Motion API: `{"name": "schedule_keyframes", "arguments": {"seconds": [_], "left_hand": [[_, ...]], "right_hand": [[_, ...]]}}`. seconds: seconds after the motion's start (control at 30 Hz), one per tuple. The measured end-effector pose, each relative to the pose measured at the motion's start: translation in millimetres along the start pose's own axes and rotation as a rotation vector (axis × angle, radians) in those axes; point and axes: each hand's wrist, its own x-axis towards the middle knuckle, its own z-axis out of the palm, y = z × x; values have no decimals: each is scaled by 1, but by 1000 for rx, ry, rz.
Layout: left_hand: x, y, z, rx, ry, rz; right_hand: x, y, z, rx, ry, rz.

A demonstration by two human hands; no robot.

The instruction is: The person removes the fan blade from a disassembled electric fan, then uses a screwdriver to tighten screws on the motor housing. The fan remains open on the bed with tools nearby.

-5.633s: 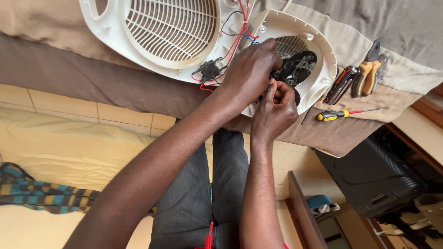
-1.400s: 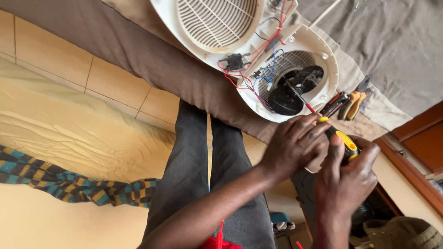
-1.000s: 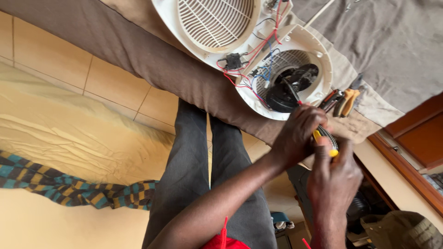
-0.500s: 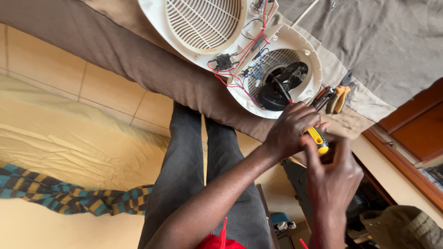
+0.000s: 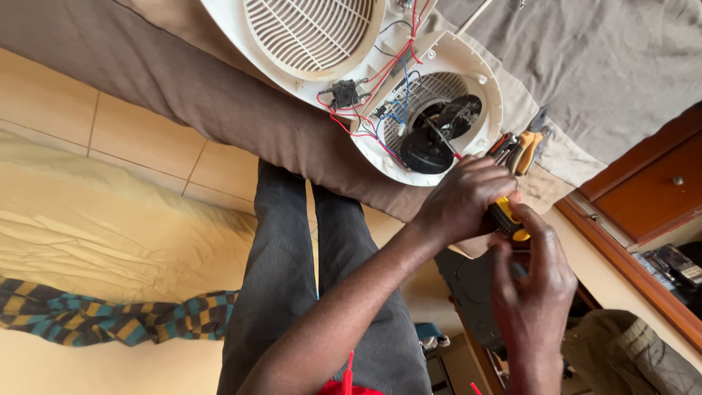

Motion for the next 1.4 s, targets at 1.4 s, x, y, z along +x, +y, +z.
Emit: {"name": "schedule_keyframes", "arguments": {"seconds": [1.4], "left_hand": [[17, 25, -20, 105, -144, 16]], "right_hand": [[8, 1, -8, 269, 88, 114]]}}
